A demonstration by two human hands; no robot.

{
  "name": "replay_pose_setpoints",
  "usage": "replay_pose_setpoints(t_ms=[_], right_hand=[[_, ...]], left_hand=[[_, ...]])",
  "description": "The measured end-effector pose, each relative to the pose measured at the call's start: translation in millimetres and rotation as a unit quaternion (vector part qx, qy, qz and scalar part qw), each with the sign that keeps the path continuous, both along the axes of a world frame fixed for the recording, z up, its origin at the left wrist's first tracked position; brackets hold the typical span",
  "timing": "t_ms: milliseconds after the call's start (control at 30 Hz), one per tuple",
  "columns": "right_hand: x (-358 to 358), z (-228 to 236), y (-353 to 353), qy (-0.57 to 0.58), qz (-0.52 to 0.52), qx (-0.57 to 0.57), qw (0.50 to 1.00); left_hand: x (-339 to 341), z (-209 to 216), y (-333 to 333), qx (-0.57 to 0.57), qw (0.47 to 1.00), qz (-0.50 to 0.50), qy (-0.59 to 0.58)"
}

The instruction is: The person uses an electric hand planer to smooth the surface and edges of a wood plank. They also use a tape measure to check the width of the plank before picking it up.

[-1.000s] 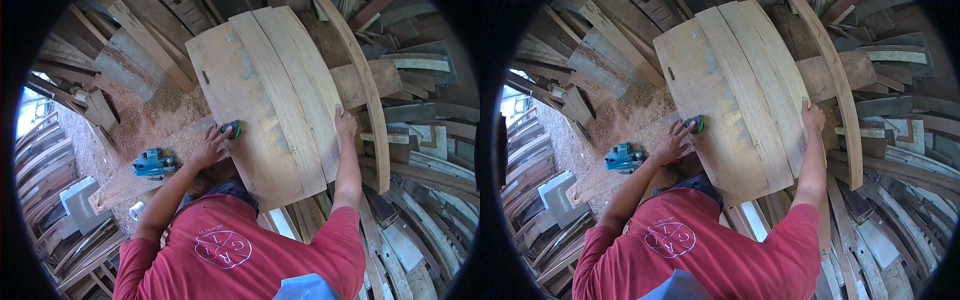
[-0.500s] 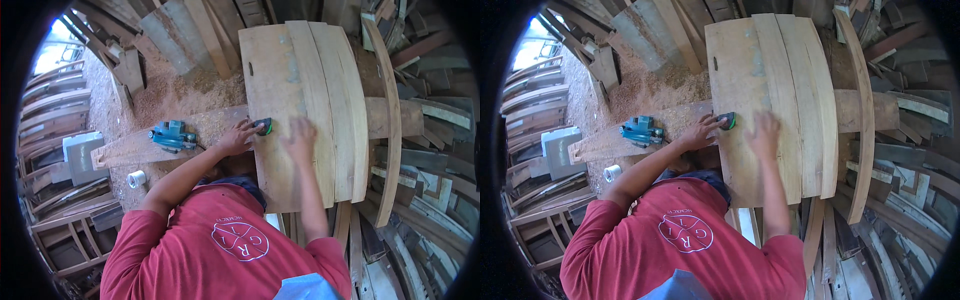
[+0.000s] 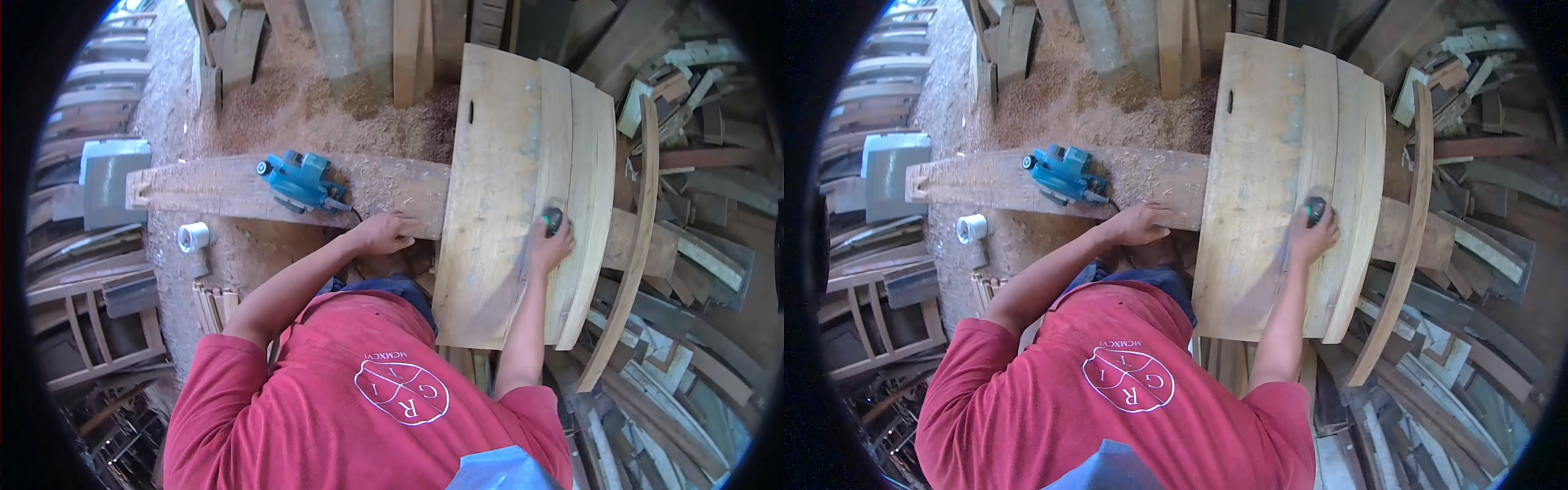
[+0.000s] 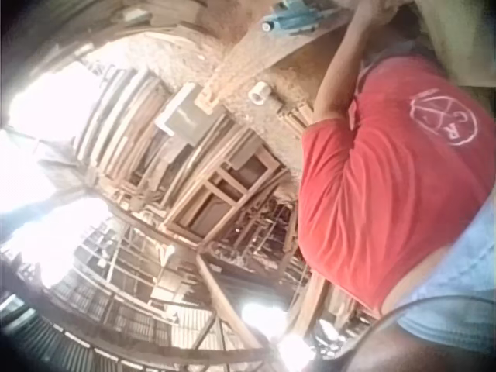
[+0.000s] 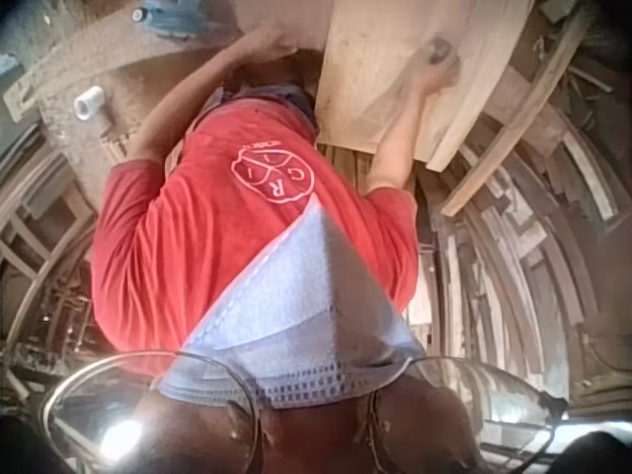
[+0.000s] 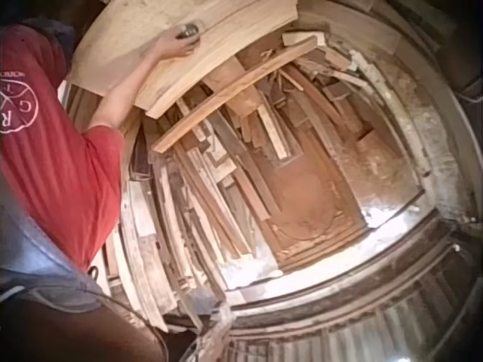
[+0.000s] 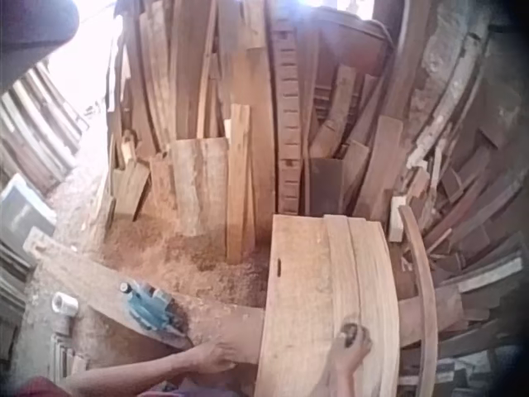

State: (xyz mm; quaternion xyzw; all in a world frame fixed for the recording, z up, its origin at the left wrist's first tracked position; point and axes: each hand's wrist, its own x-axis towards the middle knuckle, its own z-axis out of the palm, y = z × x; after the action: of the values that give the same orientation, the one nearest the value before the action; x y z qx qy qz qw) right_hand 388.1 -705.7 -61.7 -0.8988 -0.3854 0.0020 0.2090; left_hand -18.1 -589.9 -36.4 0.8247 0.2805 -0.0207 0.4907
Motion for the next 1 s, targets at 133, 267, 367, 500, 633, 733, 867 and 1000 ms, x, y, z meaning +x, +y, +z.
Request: replay_pose_setpoints(t_ms=[133,267,367,500,633,733,867,1000], right_hand=[[-1,0,-13,-0.102,-0.057,-0.126,0.985],[-69,-8,-90,-0.125,-0.208,-0.049,0.969],[-143,22,-149,0.018,-0.479,-0.161,0.863],[-182,12,-185,0.25,-0.654,0.026,0.714],[-198,15,-193,0.287,-0.677,0.139,0.664],[-224,40,-168,0.224,-0.704,0.147,0.658],[-268,73,-160,0.132,-0.656,0.264,0.695],[-290,67,-178,0.054,-0.564,0.468,0.678]], left_hand=[[-37,15,-9,-0.064,0.997,0.02,-0.023],[-77,4,-17,-0.079,0.993,0.03,-0.087],[-108,6,-18,-0.228,0.972,0.056,-0.027],[-131,7,-7,-0.359,0.932,0.02,-0.046],[-133,8,21,-0.338,0.939,-0.064,-0.016],[-128,24,41,-0.274,0.953,-0.128,-0.007],[-98,41,59,-0.243,0.959,-0.145,0.01],[-49,55,67,-0.313,0.948,-0.01,-0.048]])
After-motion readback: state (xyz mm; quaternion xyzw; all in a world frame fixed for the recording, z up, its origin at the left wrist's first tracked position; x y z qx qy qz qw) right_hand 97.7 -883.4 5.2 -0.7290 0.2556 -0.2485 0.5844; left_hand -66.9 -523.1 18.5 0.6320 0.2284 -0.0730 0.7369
